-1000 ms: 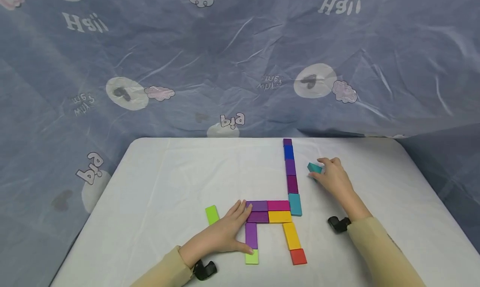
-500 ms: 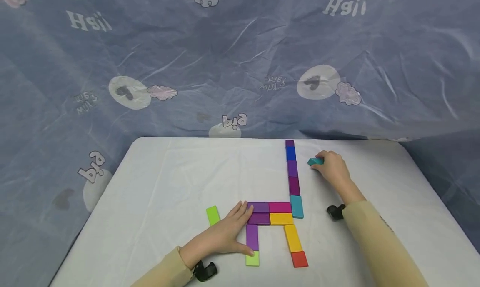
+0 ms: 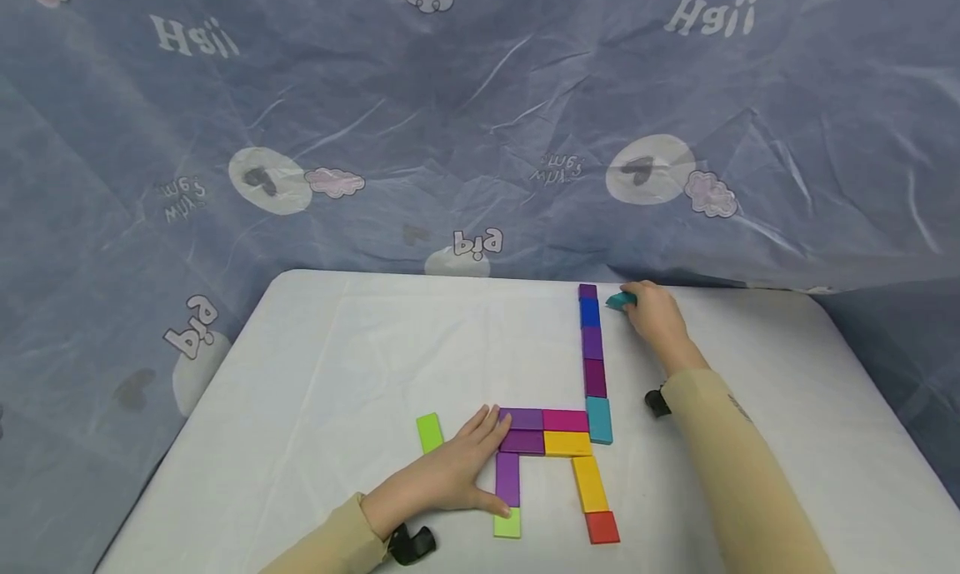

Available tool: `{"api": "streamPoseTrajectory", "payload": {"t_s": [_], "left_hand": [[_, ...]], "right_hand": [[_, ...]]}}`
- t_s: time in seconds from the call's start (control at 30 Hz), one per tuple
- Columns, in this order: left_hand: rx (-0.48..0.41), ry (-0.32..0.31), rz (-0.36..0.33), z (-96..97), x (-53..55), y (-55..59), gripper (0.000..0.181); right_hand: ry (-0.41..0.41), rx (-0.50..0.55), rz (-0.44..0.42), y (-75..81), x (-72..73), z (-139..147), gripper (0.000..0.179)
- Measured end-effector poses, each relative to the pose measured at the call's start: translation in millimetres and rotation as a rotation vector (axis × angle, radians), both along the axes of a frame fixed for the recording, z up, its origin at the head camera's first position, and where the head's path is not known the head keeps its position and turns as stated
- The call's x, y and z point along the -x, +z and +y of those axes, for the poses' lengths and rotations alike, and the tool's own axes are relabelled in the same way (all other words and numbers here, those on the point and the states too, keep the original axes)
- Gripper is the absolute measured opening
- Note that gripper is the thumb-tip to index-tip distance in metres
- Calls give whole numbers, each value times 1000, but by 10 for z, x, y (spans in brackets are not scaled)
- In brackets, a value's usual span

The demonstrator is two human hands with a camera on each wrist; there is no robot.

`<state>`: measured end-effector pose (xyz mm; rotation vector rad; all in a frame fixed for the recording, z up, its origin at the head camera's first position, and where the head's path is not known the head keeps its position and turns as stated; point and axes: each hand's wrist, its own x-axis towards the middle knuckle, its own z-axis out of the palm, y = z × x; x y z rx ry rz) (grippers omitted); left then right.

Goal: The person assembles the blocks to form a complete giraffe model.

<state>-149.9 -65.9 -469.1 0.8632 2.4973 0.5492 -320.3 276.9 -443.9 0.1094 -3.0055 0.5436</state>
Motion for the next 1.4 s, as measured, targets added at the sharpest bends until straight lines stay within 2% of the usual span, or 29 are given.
{"api": "streamPoseTrajectory", "payload": {"t_s": [0.13, 0.23, 0.33, 0.43, 0.6, 0.83, 1.13, 1.27, 1.4], "left_hand": [[-2, -3, -3, 5, 0, 24, 116], [-8, -5, 0, 1, -2, 37, 116], [-15, -5, 3, -12, -7, 34, 116], [-19, -4, 3, -23, -7, 20, 115], [-20, 4, -2, -30, -5, 17, 116], [-19, 15, -17, -27, -2, 17, 116], [-31, 10, -12, -15, -8, 11, 115], [-32, 9, -11, -15, -7, 13, 115], [-40, 6, -13, -18, -7, 17, 114]], "right_hand": [[-27, 4, -18, -16, -8, -13, 40], [-79, 22, 53, -23, -50, -31, 36], [-106, -4, 159, -25, -105, -59, 25], [-95, -72, 178, -12, -155, -103, 21], [-65, -144, 108, -7, -209, -184, 28], [0, -84, 50, -55, -175, -164, 38], [-42, -5, -42, -79, -98, -120, 49], [-48, 6, -103, -76, -71, -140, 55], [-42, 13, -128, -84, -55, -147, 59]]}}
